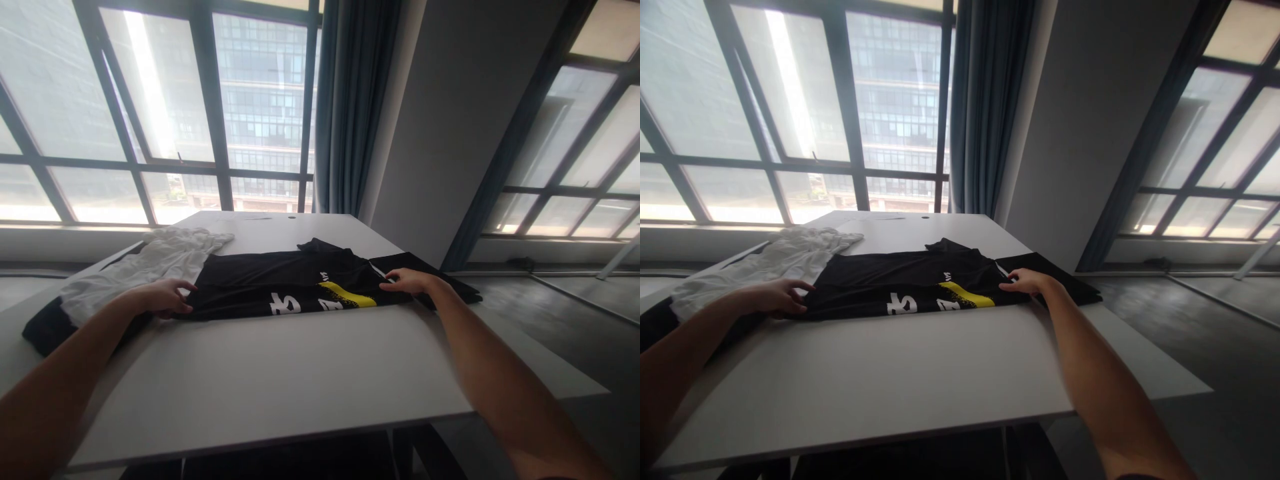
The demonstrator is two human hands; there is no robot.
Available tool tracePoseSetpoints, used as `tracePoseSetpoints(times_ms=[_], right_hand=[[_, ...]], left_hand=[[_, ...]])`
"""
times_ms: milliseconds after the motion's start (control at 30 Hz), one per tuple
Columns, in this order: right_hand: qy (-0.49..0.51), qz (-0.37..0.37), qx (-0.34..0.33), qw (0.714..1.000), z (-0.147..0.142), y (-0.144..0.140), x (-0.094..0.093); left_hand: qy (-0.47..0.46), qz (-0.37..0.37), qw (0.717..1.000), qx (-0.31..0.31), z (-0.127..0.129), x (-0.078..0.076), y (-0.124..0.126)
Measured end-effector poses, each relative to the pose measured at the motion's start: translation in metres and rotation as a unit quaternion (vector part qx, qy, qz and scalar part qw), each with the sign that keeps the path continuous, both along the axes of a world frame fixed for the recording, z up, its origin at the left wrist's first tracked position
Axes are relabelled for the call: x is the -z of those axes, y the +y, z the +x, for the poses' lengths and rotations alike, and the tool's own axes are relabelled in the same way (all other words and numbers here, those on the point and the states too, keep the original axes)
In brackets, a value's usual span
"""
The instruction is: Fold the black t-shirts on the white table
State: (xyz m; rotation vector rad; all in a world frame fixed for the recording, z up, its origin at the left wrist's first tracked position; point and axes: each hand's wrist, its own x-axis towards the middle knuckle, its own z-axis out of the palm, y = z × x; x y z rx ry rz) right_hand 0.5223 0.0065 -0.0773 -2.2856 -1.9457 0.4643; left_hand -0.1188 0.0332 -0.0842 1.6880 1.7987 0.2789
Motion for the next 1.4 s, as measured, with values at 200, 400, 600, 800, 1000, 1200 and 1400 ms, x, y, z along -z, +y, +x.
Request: tracePoseSetpoints(times_ms=[200, 400, 600, 800, 1000, 1200, 1400], right_hand=[[-0.110, 0.198, -0.060, 0.972, -0.042, 0.026, 0.023], [-0.142, 0.181, -0.036, 0.972, -0.058, 0.048, 0.047], [-0.011, 0.278, -0.031, 0.960, -0.051, 0.054, 0.043], [-0.046, 0.340, 0.032, 0.939, -0.060, 0.045, 0.042], [-0.142, 0.283, 0.022, 0.948, -0.085, 0.030, 0.031], [-0.076, 0.204, -0.195, 0.956, -0.114, 0.027, 0.037], [-0.070, 0.069, -0.140, 0.985, -0.094, 0.030, 0.055]], left_hand=[[0.126, 0.267, 0.953, 0.066, 0.016, 0.019, 0.024], [0.177, 0.327, 0.922, 0.111, 0.031, 0.034, 0.034], [0.124, 0.329, 0.933, 0.078, 0.026, 0.023, 0.034], [0.115, 0.330, 0.936, 0.032, 0.023, 0.018, 0.030], [0.147, 0.375, 0.914, 0.042, 0.035, 0.024, 0.023], [0.097, 0.346, 0.907, 0.220, 0.072, 0.040, 0.009], [0.199, 0.240, 0.922, 0.229, 0.066, 0.061, 0.013]])
